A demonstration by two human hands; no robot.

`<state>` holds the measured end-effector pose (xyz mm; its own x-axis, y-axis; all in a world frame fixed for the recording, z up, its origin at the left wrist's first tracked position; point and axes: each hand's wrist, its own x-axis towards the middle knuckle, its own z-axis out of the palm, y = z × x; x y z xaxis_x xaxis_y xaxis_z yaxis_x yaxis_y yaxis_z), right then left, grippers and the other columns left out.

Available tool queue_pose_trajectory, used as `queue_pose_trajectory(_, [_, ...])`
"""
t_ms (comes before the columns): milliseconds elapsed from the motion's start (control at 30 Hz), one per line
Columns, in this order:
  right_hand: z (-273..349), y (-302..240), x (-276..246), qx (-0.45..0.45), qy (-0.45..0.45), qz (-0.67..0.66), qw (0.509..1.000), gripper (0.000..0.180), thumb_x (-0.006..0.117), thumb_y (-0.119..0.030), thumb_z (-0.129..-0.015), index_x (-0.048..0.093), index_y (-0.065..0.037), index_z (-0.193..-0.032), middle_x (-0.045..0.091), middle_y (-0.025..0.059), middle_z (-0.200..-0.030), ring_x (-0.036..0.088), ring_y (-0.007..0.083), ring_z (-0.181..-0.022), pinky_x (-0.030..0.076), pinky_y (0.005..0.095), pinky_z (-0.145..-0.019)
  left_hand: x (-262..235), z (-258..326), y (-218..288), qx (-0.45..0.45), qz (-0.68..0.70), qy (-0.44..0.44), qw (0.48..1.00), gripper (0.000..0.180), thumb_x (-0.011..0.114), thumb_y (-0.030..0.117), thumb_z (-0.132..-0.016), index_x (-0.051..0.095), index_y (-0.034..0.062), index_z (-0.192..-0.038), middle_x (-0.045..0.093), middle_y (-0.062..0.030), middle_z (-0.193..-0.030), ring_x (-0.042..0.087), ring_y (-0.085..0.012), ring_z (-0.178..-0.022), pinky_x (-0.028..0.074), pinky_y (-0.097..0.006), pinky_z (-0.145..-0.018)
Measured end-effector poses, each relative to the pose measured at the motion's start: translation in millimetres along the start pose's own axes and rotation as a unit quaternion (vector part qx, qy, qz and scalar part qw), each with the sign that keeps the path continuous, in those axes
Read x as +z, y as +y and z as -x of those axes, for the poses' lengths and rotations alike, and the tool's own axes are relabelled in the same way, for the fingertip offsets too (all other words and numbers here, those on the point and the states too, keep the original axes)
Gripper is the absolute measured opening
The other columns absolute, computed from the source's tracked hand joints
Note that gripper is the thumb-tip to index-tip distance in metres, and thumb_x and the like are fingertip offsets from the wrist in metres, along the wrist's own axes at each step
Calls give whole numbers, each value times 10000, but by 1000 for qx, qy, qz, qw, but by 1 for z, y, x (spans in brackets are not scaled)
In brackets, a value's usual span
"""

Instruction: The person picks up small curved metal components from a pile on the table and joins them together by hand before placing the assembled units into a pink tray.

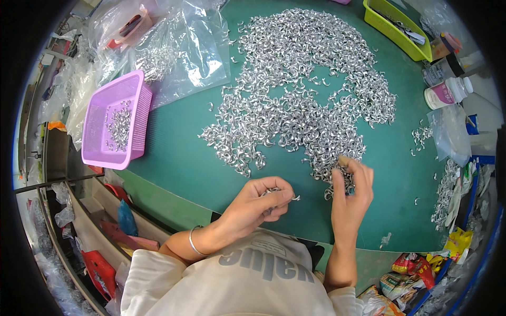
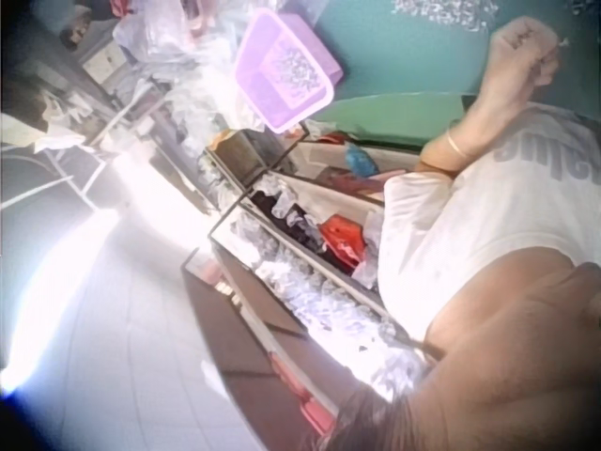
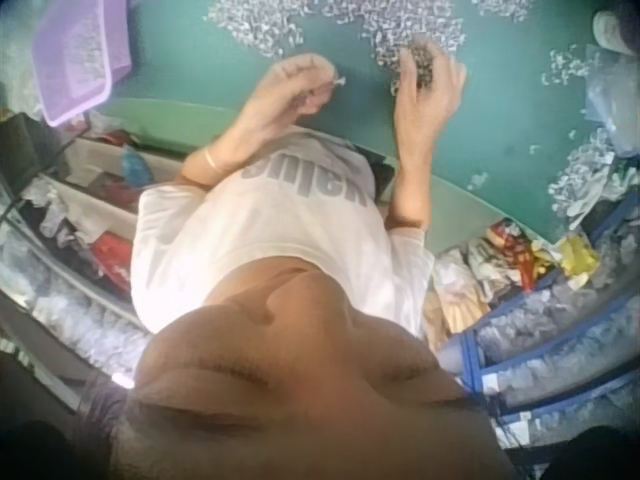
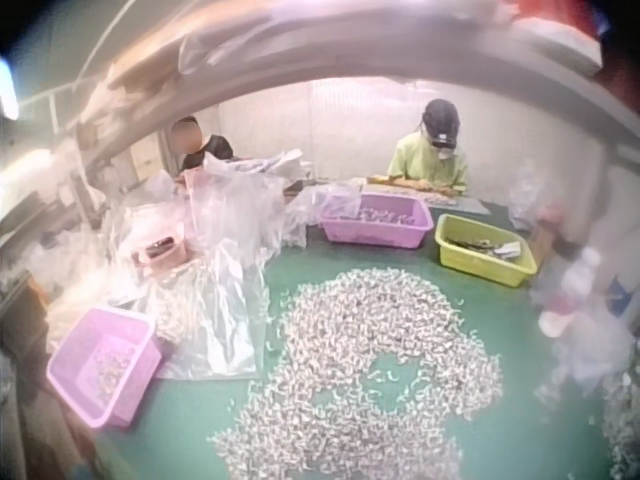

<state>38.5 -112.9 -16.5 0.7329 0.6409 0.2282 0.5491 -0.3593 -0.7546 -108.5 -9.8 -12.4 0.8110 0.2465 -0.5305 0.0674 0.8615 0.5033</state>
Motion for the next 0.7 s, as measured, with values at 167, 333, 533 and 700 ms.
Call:
queue_pose_trajectory(167, [-18, 9, 18, -61, -36, 197, 978, 192, 625, -109, -765, 582, -40, -939, 516, 82, -967, 454, 260, -913, 315, 363, -804, 1, -1, 6, 32, -37, -1, 999, 75, 562, 68, -842, 547, -2, -820, 493, -17, -652, 397, -64, -525, 264, -192, -434])
queue_pose_trajectory(333, [-16, 12, 17, -98, 10, 175, 980, 157, 638, -56, -745, 580, -43, -891, 557, 52, -911, 477, 236, -847, 325, 338, -775, 3, 1, 7, 238, -304, 31, 922, 50, 640, 2, -759, 608, -9, -795, 570, -24, -690, 498, -75, -587, 384, -207, -523])
queue_pose_trajectory(533, [1, -9, 6, 179, -64, -355, 915, 105, 533, 76, -806, 549, 29, -898, 601, 79, -920, 523, 77, -751, 411, 197, -665, 3, 2, 10, 331, -362, 13, 871, 101, 668, -12, -716, 619, -3, -803, 562, -60, -673, 527, -104, -591, 410, -229, -535])
queue_pose_trajectory(700, [15, -24, 3, 189, -119, -468, 855, 174, 525, 137, -764, 535, 49, -914, 584, 117, -908, 539, 121, -806, 420, 230, -738, 4, 5, 10, 350, -369, 13, 861, 128, 673, -20, -704, 623, 4, -818, 559, -61, -677, 530, -116, -586, 410, -232, -516])
